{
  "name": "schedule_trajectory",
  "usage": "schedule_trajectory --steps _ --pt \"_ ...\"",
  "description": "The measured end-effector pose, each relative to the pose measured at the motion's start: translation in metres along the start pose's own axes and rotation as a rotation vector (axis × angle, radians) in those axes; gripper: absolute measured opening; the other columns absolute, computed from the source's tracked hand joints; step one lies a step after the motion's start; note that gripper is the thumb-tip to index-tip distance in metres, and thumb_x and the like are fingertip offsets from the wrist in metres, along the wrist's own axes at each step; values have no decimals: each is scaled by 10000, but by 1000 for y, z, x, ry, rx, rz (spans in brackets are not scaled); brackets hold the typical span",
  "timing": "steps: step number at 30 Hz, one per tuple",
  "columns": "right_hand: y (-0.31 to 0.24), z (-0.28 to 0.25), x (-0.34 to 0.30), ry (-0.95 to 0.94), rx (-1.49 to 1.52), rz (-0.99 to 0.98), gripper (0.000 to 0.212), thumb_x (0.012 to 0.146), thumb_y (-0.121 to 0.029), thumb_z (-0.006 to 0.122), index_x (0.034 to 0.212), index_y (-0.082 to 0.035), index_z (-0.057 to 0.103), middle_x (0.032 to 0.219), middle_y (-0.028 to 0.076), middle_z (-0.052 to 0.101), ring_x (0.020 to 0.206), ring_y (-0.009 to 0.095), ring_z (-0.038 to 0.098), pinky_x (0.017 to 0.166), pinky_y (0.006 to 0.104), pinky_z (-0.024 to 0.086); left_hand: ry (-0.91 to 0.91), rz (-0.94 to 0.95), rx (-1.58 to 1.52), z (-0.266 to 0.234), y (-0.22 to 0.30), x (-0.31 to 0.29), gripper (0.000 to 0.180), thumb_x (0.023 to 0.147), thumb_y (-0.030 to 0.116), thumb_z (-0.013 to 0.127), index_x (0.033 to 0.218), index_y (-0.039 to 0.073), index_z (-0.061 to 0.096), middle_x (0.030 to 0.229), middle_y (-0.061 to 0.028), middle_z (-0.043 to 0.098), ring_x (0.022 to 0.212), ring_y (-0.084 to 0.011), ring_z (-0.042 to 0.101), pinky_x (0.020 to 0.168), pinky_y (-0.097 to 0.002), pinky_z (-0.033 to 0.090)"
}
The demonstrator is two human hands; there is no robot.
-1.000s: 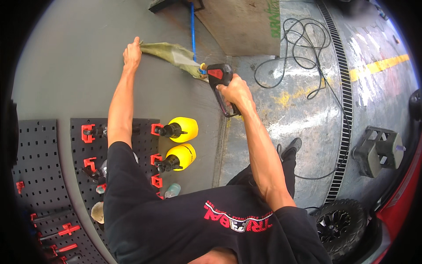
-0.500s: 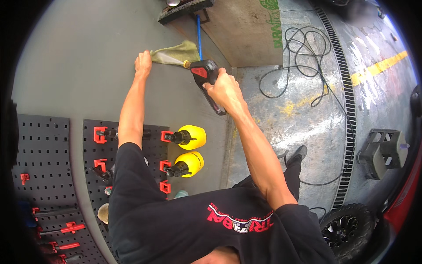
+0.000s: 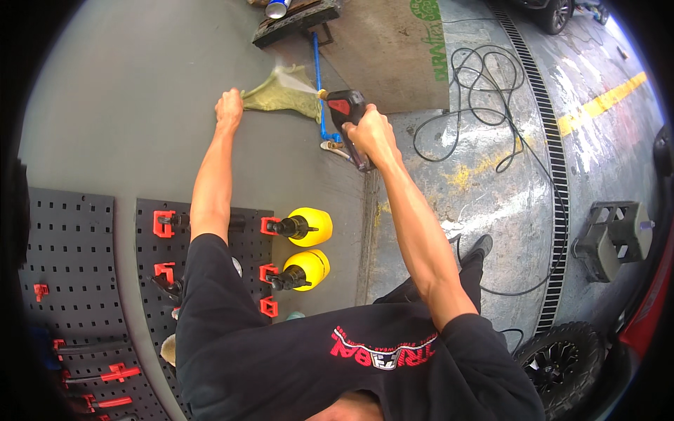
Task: The person rinses a green microfiber cloth with a high-pressure water spray gun and wrings it out. They then spray a cleaning solution onto the cloth and wipe the side windows of a red car. The person folds the cloth and continues wiping the window surface.
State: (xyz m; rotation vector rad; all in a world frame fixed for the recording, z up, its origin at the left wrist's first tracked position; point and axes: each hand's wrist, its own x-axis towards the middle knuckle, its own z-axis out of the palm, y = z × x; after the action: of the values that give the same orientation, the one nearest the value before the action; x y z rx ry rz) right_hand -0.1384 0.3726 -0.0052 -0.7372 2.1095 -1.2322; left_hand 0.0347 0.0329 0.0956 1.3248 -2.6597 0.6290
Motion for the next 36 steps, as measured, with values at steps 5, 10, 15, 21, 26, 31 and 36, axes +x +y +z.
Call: schedule_trajectory --steps 5,10,15,21,26,31,36 --pt "-25 -15 -56 -144 58 -40 564 872 -270 790 1249 78 554 768 184 722 633 265 727 643 393 580 5 -14 -48 11 -5 -6 213 980 37 506 1069 -42 683 1042 -252 740 978 -428 731 834 -509 606" --pt "-23 -20 -42 -296 172 38 441 889 -236 779 1177 43 596 686 119 691 534 203 672 521 379 541 21 0 -84 16 -9 -2 225 976 51 483 1063 -56 660 1045 -295 722 994 -472 713 847 -547 589" --pt "-25 -17 -42 -349 291 38 304 913 -193 755 1071 40 638 658 90 655 504 174 641 463 370 514 6 8 -25 15 -5 -2 196 973 30 531 1102 -49 655 1032 -258 742 975 -420 738 827 -499 615" --pt "-19 -7 -24 -440 431 53 273 931 -188 751 1075 17 644 657 86 640 507 168 634 446 369 533 36 0 -3 16 -4 -1 162 967 12 557 1052 -45 682 1007 -235 753 947 -393 752 810 -476 629" --pt "3 8 -2 -389 431 172 299 931 -209 761 1099 9 645 719 93 663 548 177 651 467 378 556 32 38 -26 10 -5 4 189 976 43 531 997 -35 702 1009 -249 742 953 -423 736 812 -503 612" --pt "23 18 12 -377 382 281 319 932 -244 768 1101 3 658 737 97 669 576 194 659 492 398 569 22 68 -82 14 -11 7 235 979 89 506 997 -44 699 1016 -275 726 968 -469 712 822 -552 588" --pt "29 22 28 -316 348 317 301 929 -242 768 1036 26 680 732 101 680 579 200 664 510 398 572 -5 50 -16 11 -9 10 212 982 67 531 981 -22 723 1030 -252 737 983 -430 726 815 -512 606"
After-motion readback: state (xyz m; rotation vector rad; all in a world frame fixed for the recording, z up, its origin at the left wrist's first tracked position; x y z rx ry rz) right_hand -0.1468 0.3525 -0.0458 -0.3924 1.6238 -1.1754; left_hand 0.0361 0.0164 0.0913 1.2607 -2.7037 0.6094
